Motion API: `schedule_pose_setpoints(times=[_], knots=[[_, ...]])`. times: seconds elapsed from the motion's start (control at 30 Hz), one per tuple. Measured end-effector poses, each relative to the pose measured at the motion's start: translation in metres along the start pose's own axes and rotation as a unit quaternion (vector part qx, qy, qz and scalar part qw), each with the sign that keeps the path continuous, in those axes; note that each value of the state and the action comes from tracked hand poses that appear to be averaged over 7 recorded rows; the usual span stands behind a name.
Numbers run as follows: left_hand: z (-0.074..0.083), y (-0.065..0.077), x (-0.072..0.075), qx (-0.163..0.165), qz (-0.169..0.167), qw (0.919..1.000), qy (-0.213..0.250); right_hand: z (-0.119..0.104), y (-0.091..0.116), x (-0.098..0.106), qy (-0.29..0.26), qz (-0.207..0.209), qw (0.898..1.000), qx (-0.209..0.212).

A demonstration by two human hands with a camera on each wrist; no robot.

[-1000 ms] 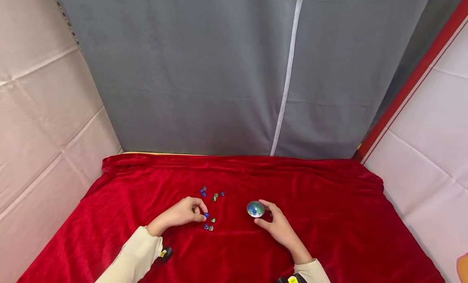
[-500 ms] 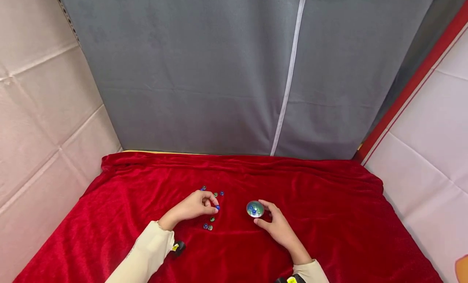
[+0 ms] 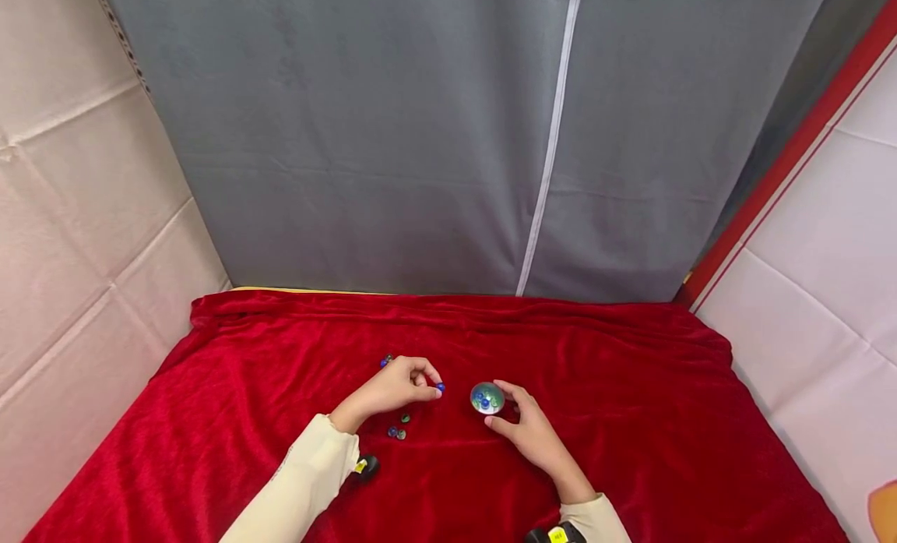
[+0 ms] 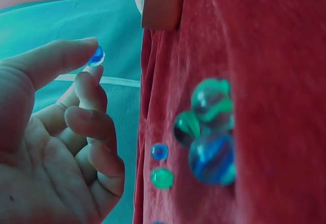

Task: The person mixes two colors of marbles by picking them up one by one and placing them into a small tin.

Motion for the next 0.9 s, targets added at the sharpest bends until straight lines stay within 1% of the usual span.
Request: schedule_pose_setpoints(times=[0.3,0.4,0.63,0.73,0.9], knots=[[0.007,-0.009,-0.012,-0.007,0.012,0.9999,-0.001,0.0,-0.001,-0.001,-0.003,-0.004,1.0,0.001],[0.009,-0.011,-0.016,-0.001,0.014,0.9999,-0.001,0.001,-0.001,-0.001,0.001,-0.001,1.0,0.004],[0.012,-0.015,-0.026,0.013,0.011,0.9998,-0.008,0.002,-0.001,-0.003,0.003,0.001,1.0,0.005],[0.012,-0.017,-0.029,0.013,0.011,0.9998,-0.011,0.001,-0.001,-0.003,0.003,0.002,1.0,0.005],[0.013,-0.019,-0.037,0.007,0.001,1.0,-0.003,-0.001,0.0,-0.001,0.007,0.011,1.0,0.013]])
Point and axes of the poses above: each hand's wrist, its own y-axis away from the middle knuckle, its own x-axis out of the back of the hand, z = x × y, the point moved 7 cm from there along -y, towards the middle knuckle, and after that the axes turned 10 degrees about z, right-handed, at the moved point
